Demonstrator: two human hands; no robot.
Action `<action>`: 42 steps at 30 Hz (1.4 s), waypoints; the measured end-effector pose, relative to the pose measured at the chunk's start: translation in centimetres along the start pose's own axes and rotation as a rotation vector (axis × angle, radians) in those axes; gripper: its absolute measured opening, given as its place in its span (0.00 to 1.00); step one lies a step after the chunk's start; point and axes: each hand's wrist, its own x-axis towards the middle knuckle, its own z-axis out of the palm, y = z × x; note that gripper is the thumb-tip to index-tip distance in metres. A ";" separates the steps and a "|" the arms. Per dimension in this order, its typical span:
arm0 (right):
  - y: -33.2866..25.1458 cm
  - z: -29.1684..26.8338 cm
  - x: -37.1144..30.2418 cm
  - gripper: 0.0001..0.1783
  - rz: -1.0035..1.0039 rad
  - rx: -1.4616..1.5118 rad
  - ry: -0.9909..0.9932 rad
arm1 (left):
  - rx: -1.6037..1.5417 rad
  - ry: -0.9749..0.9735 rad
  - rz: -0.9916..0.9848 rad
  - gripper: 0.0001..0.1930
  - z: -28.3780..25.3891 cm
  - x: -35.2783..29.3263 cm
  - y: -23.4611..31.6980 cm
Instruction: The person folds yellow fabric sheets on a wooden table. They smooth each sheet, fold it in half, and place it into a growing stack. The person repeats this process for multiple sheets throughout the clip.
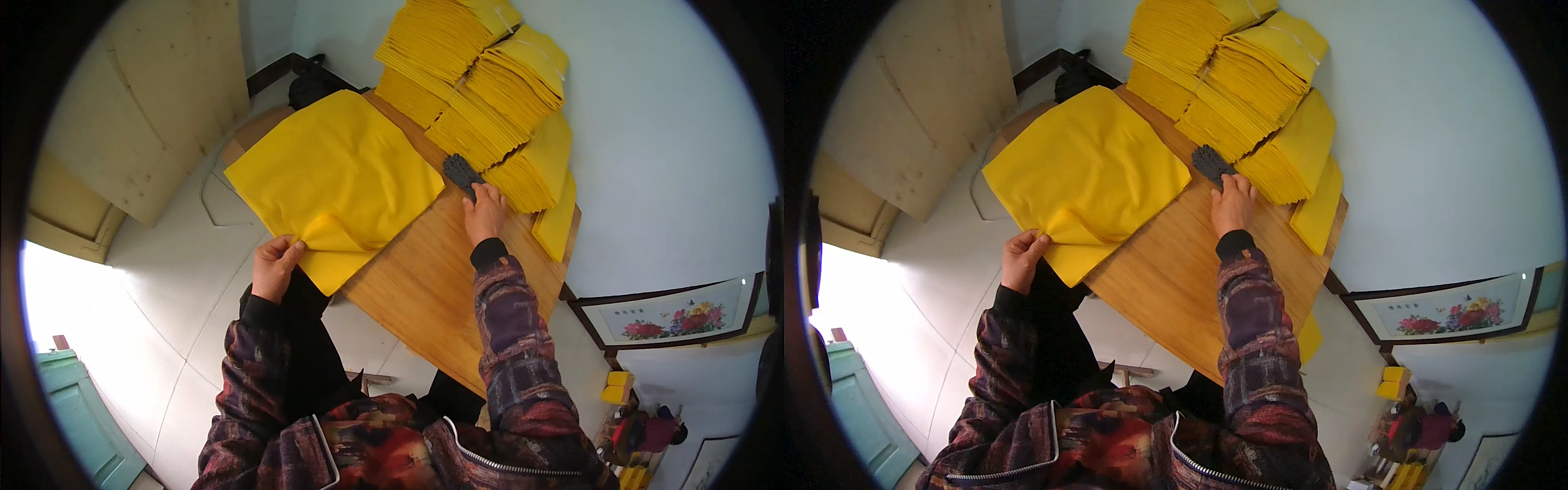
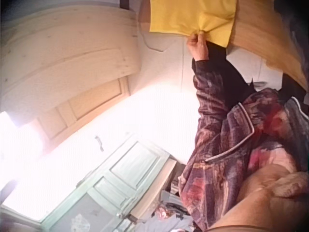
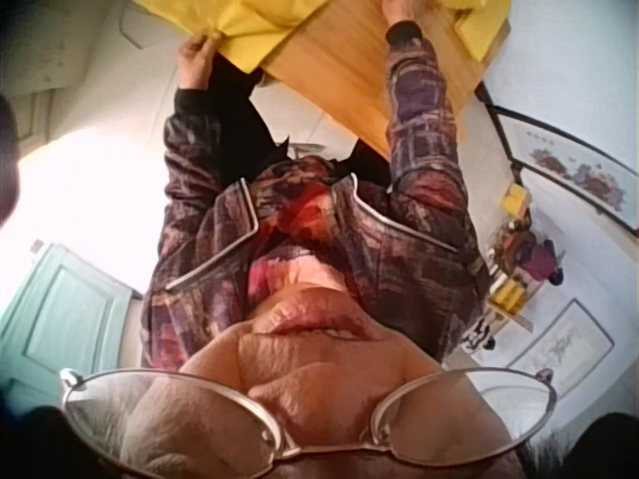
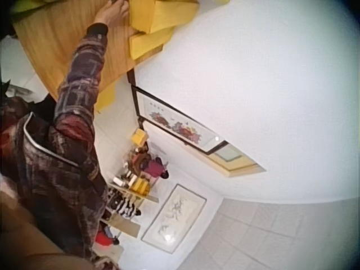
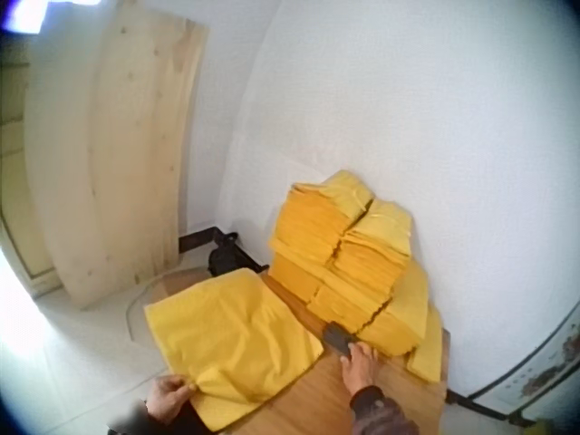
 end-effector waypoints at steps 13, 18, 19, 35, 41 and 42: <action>-3.6 -5.0 1.6 0.07 -0.048 0.134 -0.083 | -0.031 0.009 -0.054 0.10 0.5 -0.3 0.9; -13.6 -8.1 -6.9 0.11 -0.605 0.513 -0.241 | -0.053 -0.001 -0.064 0.10 0.5 -0.3 0.9; -15.3 -8.2 -8.0 0.11 -0.606 0.563 -0.255 | -0.052 -0.008 -0.063 0.10 0.5 -0.2 0.9; -18.1 -6.6 -7.9 0.08 -0.661 0.481 -0.265 | -0.040 -0.020 -0.077 0.10 0.3 -0.3 0.8; -18.0 -5.9 -7.6 0.05 -0.614 0.559 -0.280 | -0.070 -0.033 -0.064 0.10 0.4 -0.2 0.6; -17.9 -5.9 -7.5 0.05 -0.609 0.555 -0.293 | -0.073 -0.033 -0.065 0.10 0.4 -0.2 0.6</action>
